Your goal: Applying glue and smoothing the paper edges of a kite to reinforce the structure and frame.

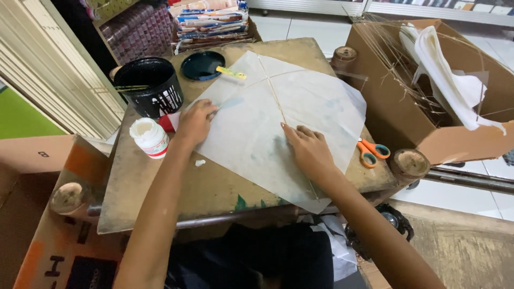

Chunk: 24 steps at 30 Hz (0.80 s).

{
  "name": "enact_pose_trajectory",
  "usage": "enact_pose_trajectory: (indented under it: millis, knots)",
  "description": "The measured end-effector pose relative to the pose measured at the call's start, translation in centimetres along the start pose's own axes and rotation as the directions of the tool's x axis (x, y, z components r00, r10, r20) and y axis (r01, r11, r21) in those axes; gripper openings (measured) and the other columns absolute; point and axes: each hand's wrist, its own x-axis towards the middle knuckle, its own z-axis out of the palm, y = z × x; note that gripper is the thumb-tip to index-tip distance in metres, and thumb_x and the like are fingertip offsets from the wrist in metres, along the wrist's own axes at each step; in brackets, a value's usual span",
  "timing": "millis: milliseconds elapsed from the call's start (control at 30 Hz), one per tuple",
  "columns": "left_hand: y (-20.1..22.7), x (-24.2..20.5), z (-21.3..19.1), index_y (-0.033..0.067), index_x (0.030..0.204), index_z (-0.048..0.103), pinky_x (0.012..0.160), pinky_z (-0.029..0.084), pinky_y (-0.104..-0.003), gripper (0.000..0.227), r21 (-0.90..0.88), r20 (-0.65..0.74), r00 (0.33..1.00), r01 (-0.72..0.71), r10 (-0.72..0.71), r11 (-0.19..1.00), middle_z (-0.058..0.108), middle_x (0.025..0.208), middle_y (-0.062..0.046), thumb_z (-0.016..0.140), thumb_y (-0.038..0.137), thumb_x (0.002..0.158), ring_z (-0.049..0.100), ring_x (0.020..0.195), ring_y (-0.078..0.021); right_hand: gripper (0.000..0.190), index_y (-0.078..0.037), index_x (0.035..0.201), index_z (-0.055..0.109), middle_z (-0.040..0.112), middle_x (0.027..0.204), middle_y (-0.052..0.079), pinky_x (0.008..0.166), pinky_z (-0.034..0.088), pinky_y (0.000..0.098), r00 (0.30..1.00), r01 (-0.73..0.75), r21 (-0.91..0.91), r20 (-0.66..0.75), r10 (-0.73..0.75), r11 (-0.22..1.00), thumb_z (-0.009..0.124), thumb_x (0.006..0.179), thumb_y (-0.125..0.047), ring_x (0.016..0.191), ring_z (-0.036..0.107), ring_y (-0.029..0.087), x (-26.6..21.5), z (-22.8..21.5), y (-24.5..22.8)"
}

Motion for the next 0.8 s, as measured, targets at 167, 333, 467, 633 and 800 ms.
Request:
enact_pose_trajectory:
  millis: [167,333,467,633,800]
  knots:
    - [1.0,-0.9,-0.4,0.0308,0.135,0.064,0.116,0.019,-0.069,0.034,0.103,0.020,0.996,0.084,-0.087,0.991,0.050,0.155,-0.004,0.047,0.025,0.106,0.044,0.144,-0.0256,0.039,-0.018,0.145,0.053,0.070,0.128,0.012,0.105,0.046,0.0581,1.000,0.015,0.019,0.011,-0.015,1.000,0.040,0.108,-0.014,0.134,0.057,0.031,-0.1,0.2,0.2]
    - [2.7,-1.0,-1.6,0.0255,0.140,0.062,0.117,0.010,-0.072,0.041,0.136,0.003,0.993,0.119,-0.121,0.984,0.048,0.157,-0.006,0.040,0.036,0.106,0.040,0.147,-0.0258,0.039,-0.017,0.144,0.055,0.071,0.128,0.012,0.106,0.045,0.0581,1.000,0.013,0.019,0.026,-0.014,1.000,0.041,0.107,-0.012,0.135,0.056,0.031,0.0,0.1,0.2]
    - [5.9,-1.7,-3.4,0.0181,0.142,0.060,0.119,0.010,-0.070,0.046,0.150,-0.075,0.993,0.104,-0.094,0.983,0.047,0.158,-0.010,0.040,0.038,0.106,0.041,0.147,-0.0291,0.040,-0.018,0.144,0.053,0.070,0.128,0.012,0.107,0.044,0.0588,1.000,0.014,0.025,0.023,-0.015,1.000,0.042,0.107,-0.011,0.135,0.055,0.031,0.2,0.2,0.3]
    - [7.1,-0.7,-2.1,0.0119,0.141,0.061,0.118,0.017,-0.069,0.044,0.174,-0.150,0.988,0.011,0.016,0.985,0.053,0.151,-0.016,0.048,0.032,0.104,0.047,0.142,-0.0318,0.039,-0.017,0.143,0.054,0.072,0.124,0.014,0.106,0.045,0.0575,0.999,0.028,0.037,0.016,-0.028,0.999,0.046,0.105,-0.011,0.134,0.056,0.032,0.1,0.2,0.3]
    - [7.4,0.7,-1.1,0.0131,0.136,0.064,0.111,0.032,-0.067,0.037,0.206,-0.179,0.978,-0.073,0.111,0.976,0.060,0.140,-0.012,0.051,0.027,0.104,0.055,0.133,-0.0291,0.041,-0.018,0.144,0.054,0.072,0.123,0.012,0.107,0.044,0.0573,0.999,0.032,0.041,0.013,-0.033,0.999,0.051,0.103,-0.012,0.135,0.056,0.032,0.2,0.0,0.4]
